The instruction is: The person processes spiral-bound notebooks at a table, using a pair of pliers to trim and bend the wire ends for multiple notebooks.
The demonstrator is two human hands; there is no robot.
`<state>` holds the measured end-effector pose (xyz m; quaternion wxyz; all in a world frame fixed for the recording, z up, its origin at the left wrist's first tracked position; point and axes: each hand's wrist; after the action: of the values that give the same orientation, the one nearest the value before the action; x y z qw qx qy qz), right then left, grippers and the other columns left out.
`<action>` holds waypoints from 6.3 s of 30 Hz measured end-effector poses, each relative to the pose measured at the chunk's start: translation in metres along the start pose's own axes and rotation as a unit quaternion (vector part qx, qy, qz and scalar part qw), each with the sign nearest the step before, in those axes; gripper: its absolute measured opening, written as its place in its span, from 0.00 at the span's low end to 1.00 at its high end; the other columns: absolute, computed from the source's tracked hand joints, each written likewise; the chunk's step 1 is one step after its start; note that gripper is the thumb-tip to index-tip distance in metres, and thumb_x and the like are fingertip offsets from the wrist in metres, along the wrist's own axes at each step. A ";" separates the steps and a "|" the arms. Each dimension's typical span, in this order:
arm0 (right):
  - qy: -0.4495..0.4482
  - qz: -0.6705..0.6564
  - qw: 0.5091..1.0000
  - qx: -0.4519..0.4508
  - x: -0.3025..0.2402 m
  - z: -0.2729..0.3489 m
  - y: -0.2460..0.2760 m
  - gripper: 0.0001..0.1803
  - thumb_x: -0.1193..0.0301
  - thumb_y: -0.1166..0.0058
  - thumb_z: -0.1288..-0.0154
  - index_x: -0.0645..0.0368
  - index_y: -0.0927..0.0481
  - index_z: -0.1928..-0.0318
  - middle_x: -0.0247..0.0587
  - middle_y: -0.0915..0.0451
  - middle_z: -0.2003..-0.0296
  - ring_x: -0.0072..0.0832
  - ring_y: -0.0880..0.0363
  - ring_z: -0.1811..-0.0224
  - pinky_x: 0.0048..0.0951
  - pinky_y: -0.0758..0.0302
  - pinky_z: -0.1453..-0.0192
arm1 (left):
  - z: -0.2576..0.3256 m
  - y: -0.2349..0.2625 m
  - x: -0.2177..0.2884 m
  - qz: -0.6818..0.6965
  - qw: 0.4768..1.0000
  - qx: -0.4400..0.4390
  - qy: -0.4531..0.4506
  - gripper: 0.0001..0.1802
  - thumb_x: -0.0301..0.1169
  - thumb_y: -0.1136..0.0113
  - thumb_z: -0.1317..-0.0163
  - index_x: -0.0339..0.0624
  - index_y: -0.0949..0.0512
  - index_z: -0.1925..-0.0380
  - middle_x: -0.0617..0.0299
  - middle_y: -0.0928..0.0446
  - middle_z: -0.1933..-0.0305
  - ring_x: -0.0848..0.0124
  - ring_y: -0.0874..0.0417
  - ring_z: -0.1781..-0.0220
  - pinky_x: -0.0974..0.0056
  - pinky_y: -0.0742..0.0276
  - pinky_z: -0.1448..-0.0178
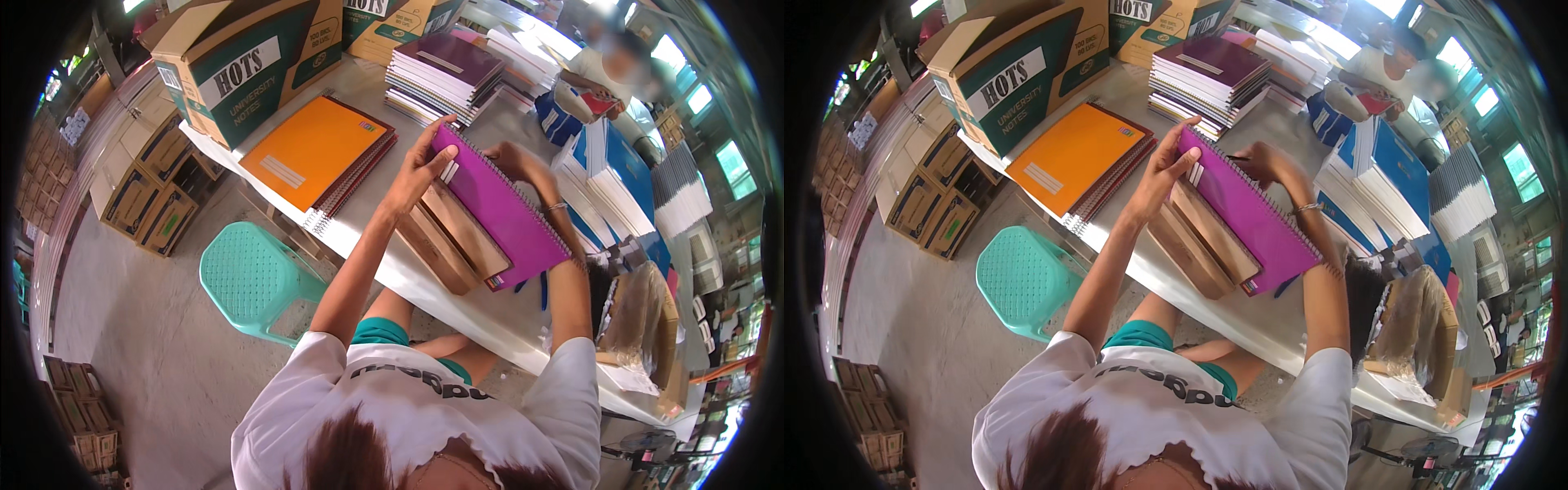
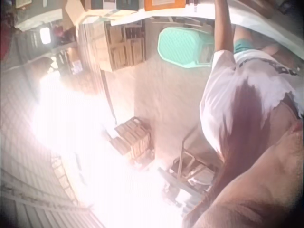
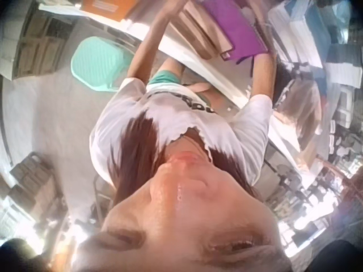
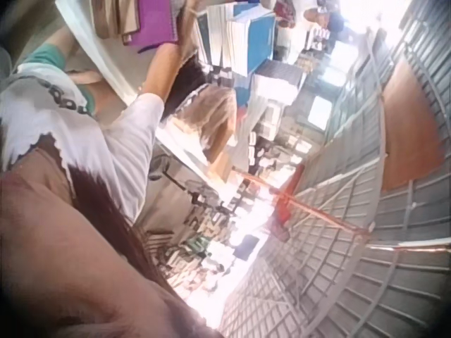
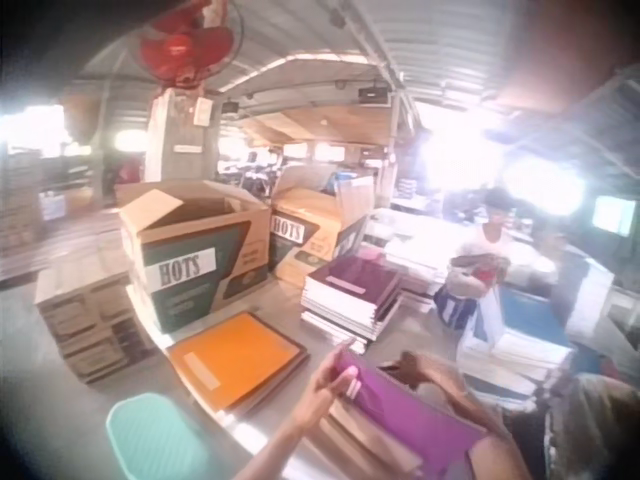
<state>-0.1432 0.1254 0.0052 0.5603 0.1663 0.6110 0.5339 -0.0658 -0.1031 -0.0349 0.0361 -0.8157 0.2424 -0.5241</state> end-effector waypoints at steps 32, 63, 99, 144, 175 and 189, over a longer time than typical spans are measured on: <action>-0.108 -0.019 0.866 0.487 -0.112 0.186 -0.154 0.23 0.66 0.40 0.41 0.61 0.29 0.47 0.51 0.26 0.56 0.49 0.26 0.53 0.48 0.33 0.47 | 0.072 -0.031 0.053 -0.253 0.964 0.080 0.024 0.11 0.26 0.37 0.37 0.33 0.19 0.55 0.58 0.16 0.58 0.78 0.20 0.63 0.71 0.24 0.56; 0.022 -0.409 0.879 0.243 -0.143 0.144 -0.180 0.18 0.58 0.43 0.32 0.59 0.29 0.56 0.37 0.31 0.71 0.23 0.32 0.74 0.23 0.34 0.70 | 0.079 -0.029 0.055 -0.408 0.908 0.044 -0.088 0.13 0.20 0.38 0.40 0.36 0.19 0.54 0.56 0.14 0.60 0.71 0.13 0.58 0.68 0.20 0.56; -0.153 0.151 0.880 0.423 0.048 0.153 -0.185 0.32 0.51 0.36 0.44 0.46 0.27 0.40 0.44 0.30 0.46 0.49 0.35 0.42 0.56 0.42 0.36 | -0.018 0.139 0.056 -0.748 0.613 -0.152 0.204 0.39 0.68 0.66 0.34 0.60 0.40 0.30 0.53 0.49 0.24 0.54 0.55 0.21 0.33 0.60 0.25; 0.154 0.074 0.940 0.296 -0.148 0.012 -0.244 0.25 0.57 0.39 0.38 0.53 0.29 0.45 0.52 0.27 0.51 0.43 0.28 0.52 0.47 0.33 0.48 | 0.179 0.105 -0.001 -0.293 0.860 0.418 0.021 0.19 0.36 0.43 0.31 0.33 0.25 0.47 0.57 0.20 0.55 0.72 0.18 0.55 0.66 0.19 0.47; 0.187 0.084 0.927 0.316 -0.152 -0.006 -0.248 0.24 0.49 0.39 0.40 0.47 0.20 0.49 0.43 0.22 0.56 0.35 0.24 0.54 0.40 0.29 0.55 | 0.181 0.102 -0.004 -0.204 0.877 0.434 0.011 0.21 0.39 0.40 0.33 0.35 0.22 0.47 0.56 0.17 0.54 0.70 0.16 0.52 0.62 0.20 0.43; 0.165 0.109 0.964 0.179 -0.155 -0.016 -0.235 0.18 0.51 0.41 0.37 0.48 0.21 0.55 0.35 0.19 0.69 0.32 0.17 0.68 0.34 0.20 0.63 | 0.184 0.108 -0.006 -0.213 0.871 0.443 0.014 0.20 0.38 0.37 0.36 0.35 0.20 0.50 0.56 0.16 0.56 0.71 0.15 0.54 0.60 0.19 0.42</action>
<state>-0.0155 -0.0944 -0.1165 0.3514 0.2392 0.7588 0.4935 0.0543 -0.2320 -0.1560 0.2777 -0.7386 -0.1941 -0.5828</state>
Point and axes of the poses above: each hand's wrist, its own z-axis away from the middle knuckle, its own y-axis out of the back of the hand, x = y × z
